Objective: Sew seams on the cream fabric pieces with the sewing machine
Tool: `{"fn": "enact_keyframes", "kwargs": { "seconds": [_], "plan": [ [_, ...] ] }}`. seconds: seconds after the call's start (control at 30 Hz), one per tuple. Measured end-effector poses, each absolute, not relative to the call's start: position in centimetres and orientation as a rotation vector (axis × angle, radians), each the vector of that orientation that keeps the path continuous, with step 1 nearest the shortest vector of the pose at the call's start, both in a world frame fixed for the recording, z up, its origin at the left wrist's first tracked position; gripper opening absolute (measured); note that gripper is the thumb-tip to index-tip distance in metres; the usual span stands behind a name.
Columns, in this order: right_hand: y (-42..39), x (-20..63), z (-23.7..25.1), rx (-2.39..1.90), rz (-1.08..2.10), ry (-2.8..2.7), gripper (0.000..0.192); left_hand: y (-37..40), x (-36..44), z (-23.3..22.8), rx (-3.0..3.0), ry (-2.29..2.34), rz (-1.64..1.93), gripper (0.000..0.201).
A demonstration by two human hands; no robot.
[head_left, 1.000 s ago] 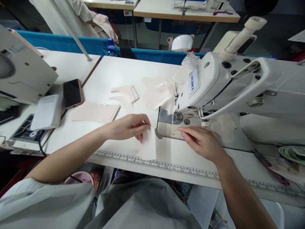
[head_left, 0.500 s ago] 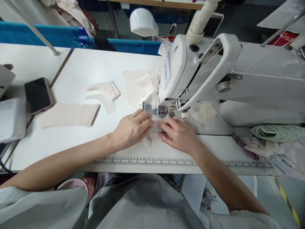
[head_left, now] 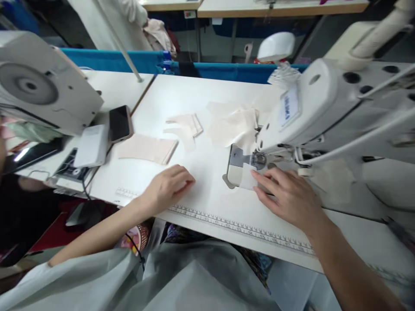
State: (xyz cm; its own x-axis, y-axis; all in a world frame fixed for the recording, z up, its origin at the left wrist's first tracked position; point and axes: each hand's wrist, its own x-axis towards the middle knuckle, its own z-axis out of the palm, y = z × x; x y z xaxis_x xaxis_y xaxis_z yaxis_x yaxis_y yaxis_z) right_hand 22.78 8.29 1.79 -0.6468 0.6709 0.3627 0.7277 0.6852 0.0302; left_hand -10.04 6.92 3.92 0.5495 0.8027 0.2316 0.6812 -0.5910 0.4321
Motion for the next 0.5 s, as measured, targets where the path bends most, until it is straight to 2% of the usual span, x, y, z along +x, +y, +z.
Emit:
{"fn": "enact_keyframes", "kwargs": {
  "seconds": [0.07,0.17,0.3,0.5],
  "plan": [
    [8.4,22.7,1.5,-1.06,-0.243,-2.556,0.029,7.7,-13.3,4.0,2.415,1.496,0.698,0.016],
    [8.5,22.4,1.3,-1.013,-0.24,-2.565,0.027,9.4,-17.4,4.2,2.415,1.795,0.616,0.02],
    [8.4,22.2,1.4,-0.976,-0.256,-2.579,0.025,10.6,-18.9,4.4,2.515,1.769,0.395,0.025],
    [8.5,22.4,1.5,-0.96,-0.278,-2.582,0.026,10.9,-18.4,4.8,2.533,1.798,0.3,0.026]
  ]
}}
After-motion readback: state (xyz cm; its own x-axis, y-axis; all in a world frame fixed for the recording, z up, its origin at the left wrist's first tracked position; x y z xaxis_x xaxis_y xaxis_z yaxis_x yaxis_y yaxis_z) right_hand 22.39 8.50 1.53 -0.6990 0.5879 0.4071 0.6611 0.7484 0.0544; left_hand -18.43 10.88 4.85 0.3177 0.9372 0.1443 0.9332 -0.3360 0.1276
